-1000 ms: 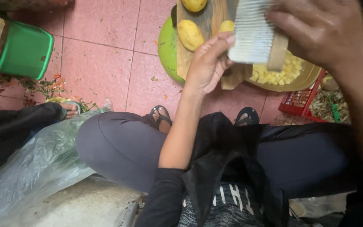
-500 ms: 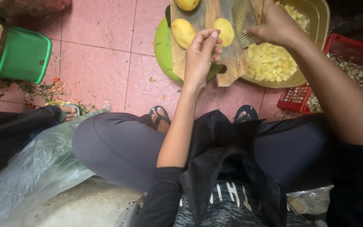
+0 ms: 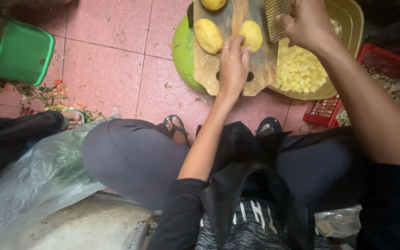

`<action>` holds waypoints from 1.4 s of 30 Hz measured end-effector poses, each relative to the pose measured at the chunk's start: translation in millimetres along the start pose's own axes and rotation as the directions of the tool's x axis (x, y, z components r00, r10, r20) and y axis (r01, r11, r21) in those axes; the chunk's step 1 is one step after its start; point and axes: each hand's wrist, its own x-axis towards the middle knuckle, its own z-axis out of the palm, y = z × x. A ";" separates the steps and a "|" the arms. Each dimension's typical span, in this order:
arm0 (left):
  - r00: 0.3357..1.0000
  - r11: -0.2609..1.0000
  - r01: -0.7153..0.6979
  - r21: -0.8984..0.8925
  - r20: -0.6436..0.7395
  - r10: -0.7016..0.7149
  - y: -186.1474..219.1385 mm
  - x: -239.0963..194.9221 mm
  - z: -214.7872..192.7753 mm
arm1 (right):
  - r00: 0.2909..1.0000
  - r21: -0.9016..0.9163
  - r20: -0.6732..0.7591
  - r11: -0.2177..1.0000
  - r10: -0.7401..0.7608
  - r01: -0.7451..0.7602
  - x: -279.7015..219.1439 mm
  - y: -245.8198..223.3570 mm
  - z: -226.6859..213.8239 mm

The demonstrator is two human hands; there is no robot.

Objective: Cutting and slicing potatoes using a knife and a crinkle cutter on a wooden board.

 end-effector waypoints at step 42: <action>0.993 0.997 -0.007 0.079 -0.118 0.017 -22.3 8.2 38.2 | 0.919 -0.181 -0.023 0.905 -0.394 0.384 38.7 56.3 43.5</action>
